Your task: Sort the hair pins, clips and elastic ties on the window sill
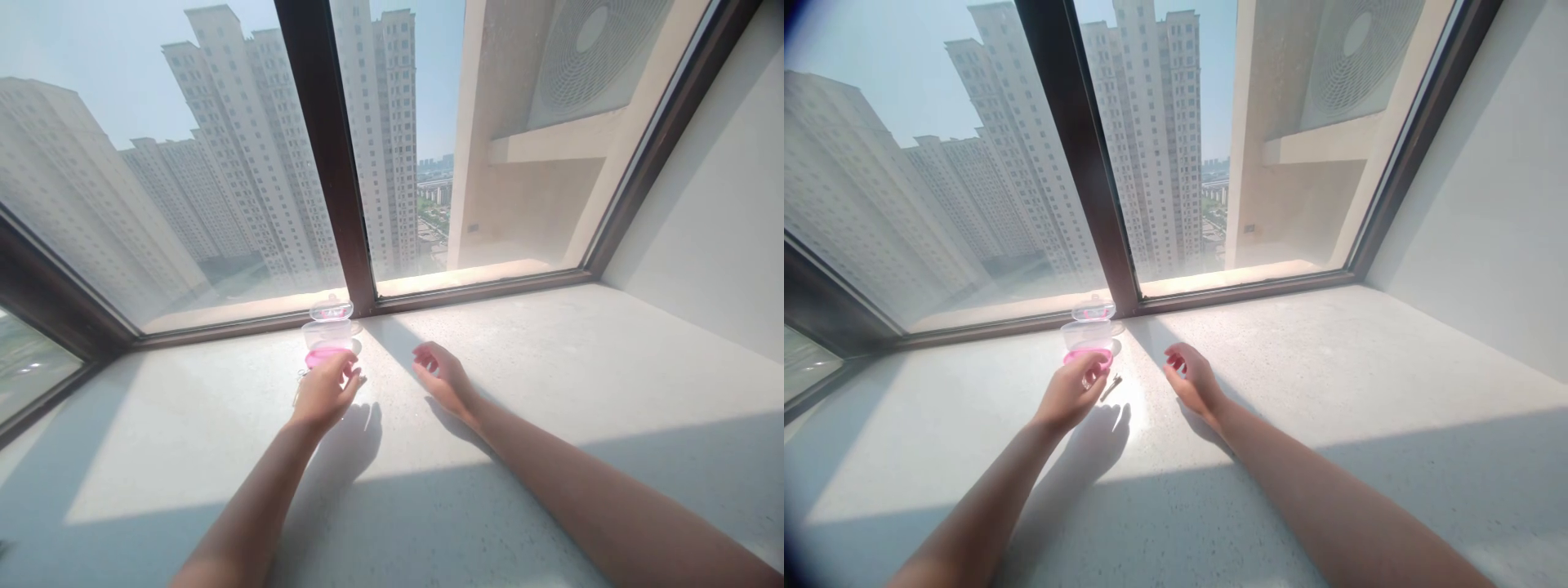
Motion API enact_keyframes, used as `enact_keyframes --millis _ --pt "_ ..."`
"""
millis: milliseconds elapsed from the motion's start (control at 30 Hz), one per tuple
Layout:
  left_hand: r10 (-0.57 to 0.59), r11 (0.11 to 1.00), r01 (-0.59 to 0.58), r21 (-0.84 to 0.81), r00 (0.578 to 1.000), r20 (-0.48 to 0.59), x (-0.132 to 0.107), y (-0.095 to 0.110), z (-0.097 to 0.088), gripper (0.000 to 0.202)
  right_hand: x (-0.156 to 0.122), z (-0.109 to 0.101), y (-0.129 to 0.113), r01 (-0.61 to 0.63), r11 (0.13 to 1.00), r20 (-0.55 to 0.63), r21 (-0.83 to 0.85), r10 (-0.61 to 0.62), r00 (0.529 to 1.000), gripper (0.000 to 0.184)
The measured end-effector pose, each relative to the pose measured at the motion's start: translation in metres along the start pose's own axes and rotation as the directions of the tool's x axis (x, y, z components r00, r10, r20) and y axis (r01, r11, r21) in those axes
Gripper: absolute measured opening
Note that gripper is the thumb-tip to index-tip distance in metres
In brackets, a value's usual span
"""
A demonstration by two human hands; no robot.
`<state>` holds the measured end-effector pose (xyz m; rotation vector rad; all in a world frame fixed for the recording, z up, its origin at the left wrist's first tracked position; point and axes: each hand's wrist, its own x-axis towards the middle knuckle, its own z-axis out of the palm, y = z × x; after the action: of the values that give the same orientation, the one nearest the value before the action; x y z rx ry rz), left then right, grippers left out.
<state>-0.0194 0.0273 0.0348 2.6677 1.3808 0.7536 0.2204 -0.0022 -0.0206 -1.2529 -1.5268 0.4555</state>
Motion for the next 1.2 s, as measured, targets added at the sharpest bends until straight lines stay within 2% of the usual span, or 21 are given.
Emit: enact_keyframes --millis 33,100,200,400,567,833,1033,1200 --pt "0.023 1.0 -0.023 -0.017 0.999 0.029 -0.004 0.014 0.005 0.015 0.001 -0.001 0.002 -0.067 0.998 0.021 -0.003 0.067 0.998 0.013" --pt "0.097 0.994 -0.092 -0.051 0.988 0.117 -0.012 0.034 0.018 0.015 0.003 -0.003 0.005 -0.157 0.987 0.074 -0.022 0.159 0.985 0.02" --pt "0.167 0.982 -0.139 -0.131 0.959 0.229 -0.017 0.045 0.032 0.022 0.005 -0.008 0.007 -0.165 0.986 0.162 -0.038 0.169 0.972 0.033" --pt "0.133 0.971 -0.063 -0.23 0.943 0.306 -0.01 0.029 0.036 0.027 0.001 -0.022 0.001 -0.091 0.995 0.325 -0.04 0.099 0.94 0.04" --pt "0.098 0.965 -0.008 -0.261 0.937 0.335 -0.01 0.027 0.037 0.025 0.001 -0.024 0.0 -0.073 0.996 0.385 -0.042 0.084 0.919 0.042" --pt "0.09 0.957 0.014 -0.288 0.935 0.343 -0.011 0.025 0.041 0.019 0.002 -0.021 0.001 -0.115 0.992 0.394 -0.055 0.127 0.91 0.039" --pt "0.088 0.948 0.034 -0.317 0.928 0.362 -0.011 0.024 0.041 0.021 0.005 -0.022 0.009 -0.274 0.961 0.376 0.042 0.239 0.895 0.038" --pt "0.089 0.952 0.027 -0.304 0.928 0.362 -0.011 0.024 0.041 0.02 0.006 -0.023 0.011 -0.293 0.956 0.376 0.028 0.261 0.889 0.035"
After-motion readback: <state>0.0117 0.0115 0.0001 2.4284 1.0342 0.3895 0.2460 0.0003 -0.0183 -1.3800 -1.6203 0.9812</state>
